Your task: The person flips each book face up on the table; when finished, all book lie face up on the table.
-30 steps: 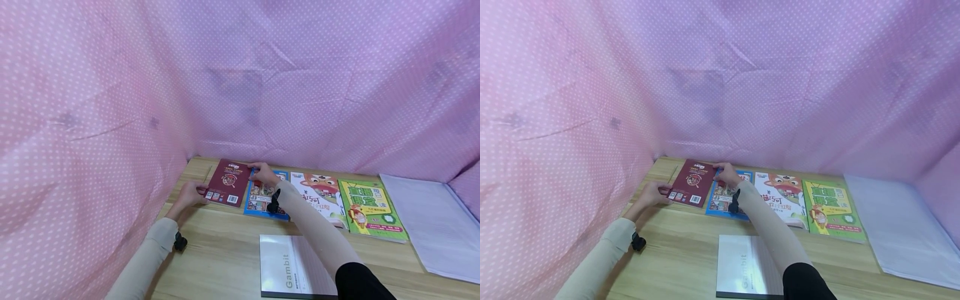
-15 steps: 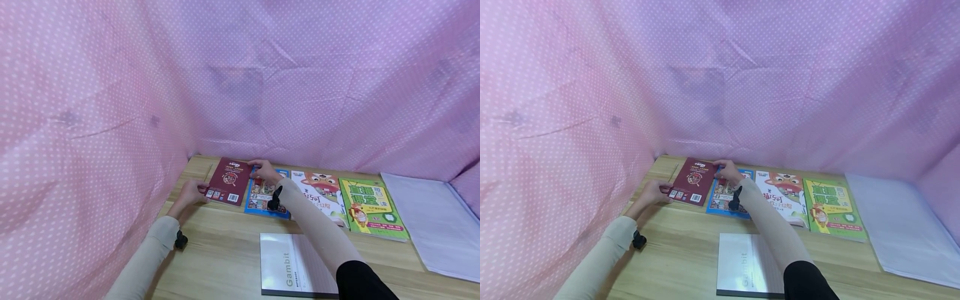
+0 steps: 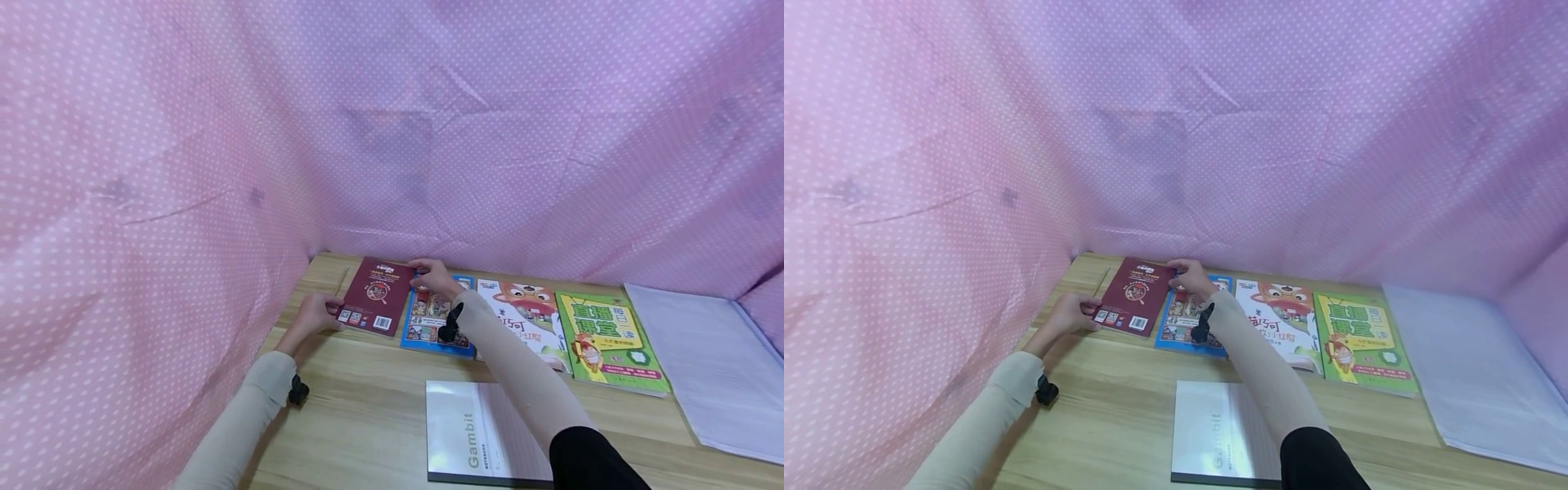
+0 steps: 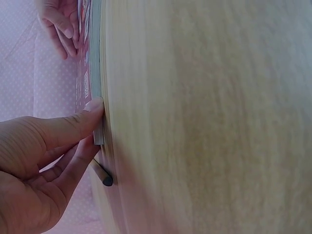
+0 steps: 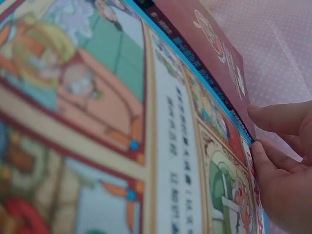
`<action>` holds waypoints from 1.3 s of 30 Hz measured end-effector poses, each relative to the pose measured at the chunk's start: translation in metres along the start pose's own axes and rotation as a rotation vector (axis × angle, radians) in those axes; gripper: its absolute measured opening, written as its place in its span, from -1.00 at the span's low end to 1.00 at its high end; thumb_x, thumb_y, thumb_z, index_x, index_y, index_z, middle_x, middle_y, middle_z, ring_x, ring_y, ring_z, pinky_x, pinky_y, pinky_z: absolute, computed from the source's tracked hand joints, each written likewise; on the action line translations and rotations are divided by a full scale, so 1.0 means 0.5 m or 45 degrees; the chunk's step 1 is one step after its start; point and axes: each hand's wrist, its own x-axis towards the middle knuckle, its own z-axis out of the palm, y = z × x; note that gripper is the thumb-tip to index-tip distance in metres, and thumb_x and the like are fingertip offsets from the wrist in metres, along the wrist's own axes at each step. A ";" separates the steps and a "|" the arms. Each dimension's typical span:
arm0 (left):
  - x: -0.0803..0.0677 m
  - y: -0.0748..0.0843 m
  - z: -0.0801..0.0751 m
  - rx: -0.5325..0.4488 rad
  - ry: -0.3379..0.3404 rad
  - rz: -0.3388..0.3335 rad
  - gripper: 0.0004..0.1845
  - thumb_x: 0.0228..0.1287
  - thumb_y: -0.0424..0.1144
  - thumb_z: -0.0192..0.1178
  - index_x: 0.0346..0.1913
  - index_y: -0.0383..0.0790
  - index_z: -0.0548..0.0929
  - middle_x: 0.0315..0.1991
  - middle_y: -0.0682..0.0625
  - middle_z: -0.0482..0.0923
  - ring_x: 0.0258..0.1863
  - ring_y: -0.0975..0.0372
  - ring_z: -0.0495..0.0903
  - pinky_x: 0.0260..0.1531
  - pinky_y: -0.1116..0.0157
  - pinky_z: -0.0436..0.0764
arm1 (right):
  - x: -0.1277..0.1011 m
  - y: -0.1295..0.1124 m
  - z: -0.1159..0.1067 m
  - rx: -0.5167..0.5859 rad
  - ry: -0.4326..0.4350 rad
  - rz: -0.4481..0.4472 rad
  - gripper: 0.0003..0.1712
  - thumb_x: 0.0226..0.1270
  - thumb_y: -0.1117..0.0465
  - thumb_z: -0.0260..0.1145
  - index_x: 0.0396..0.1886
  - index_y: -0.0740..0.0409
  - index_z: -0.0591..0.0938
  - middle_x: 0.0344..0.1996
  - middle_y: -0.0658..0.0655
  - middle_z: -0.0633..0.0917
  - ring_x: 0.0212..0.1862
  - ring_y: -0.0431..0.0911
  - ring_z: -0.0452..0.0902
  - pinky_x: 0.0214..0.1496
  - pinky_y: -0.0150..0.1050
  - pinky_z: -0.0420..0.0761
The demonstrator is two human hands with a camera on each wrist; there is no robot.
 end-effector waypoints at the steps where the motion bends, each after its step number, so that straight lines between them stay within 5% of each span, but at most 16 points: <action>1: 0.000 0.000 0.000 0.003 0.000 0.001 -0.37 -0.14 -0.50 0.59 0.12 -0.45 0.68 -0.02 -0.32 0.72 -0.06 -0.01 0.71 -0.01 0.15 0.73 | 0.001 0.001 0.000 -0.004 -0.005 0.002 -0.39 0.37 0.42 0.34 0.40 0.12 0.52 0.44 0.25 0.44 0.50 0.17 0.27 0.47 0.11 0.43; 13: -0.002 0.003 0.001 0.038 0.009 0.021 -0.39 -0.15 -0.49 0.60 0.10 -0.45 0.69 -0.02 -0.32 0.72 -0.07 0.00 0.71 0.00 0.14 0.73 | 0.004 0.001 0.003 -0.135 -0.078 -0.029 -0.28 0.34 0.45 0.34 0.49 0.21 0.40 0.54 0.31 0.29 0.56 0.20 0.17 0.42 0.03 0.51; 17: 0.000 0.001 0.000 0.038 0.015 0.028 -0.38 -0.16 -0.48 0.60 0.10 -0.45 0.69 -0.03 -0.31 0.72 -0.07 0.00 0.71 0.00 0.14 0.72 | 0.007 0.001 0.006 -0.179 -0.039 -0.040 -0.28 0.30 0.44 0.39 0.46 0.22 0.43 0.42 0.32 0.44 0.31 0.14 0.46 0.12 -0.15 0.65; 20: -0.001 -0.002 0.001 0.037 0.018 0.041 -0.37 -0.18 -0.49 0.61 0.10 -0.46 0.69 -0.03 -0.32 0.72 -0.07 -0.01 0.71 -0.01 0.14 0.73 | 0.004 0.000 0.008 -0.199 -0.006 -0.007 -0.29 0.29 0.43 0.41 0.44 0.19 0.46 0.32 0.29 0.54 0.05 0.03 0.52 -0.05 -0.25 0.57; 32: -0.001 -0.003 -0.001 0.036 0.013 0.031 -0.37 -0.18 -0.49 0.61 0.10 -0.44 0.69 -0.01 -0.32 0.71 -0.05 -0.02 0.72 0.01 0.14 0.73 | -0.004 0.007 0.005 -0.152 -0.029 0.029 -0.32 0.35 0.35 0.39 0.46 0.07 0.46 0.44 0.23 0.45 0.37 0.08 0.39 0.28 -0.07 0.53; 39: 0.002 -0.004 -0.003 0.026 0.000 0.036 -0.39 -0.15 -0.50 0.60 0.09 -0.45 0.69 0.01 -0.33 0.71 -0.05 -0.02 0.72 0.01 0.14 0.73 | 0.000 0.012 0.002 -0.040 -0.051 0.035 -0.32 0.36 0.37 0.37 0.46 0.06 0.46 0.43 0.20 0.44 0.38 0.11 0.36 0.36 -0.02 0.49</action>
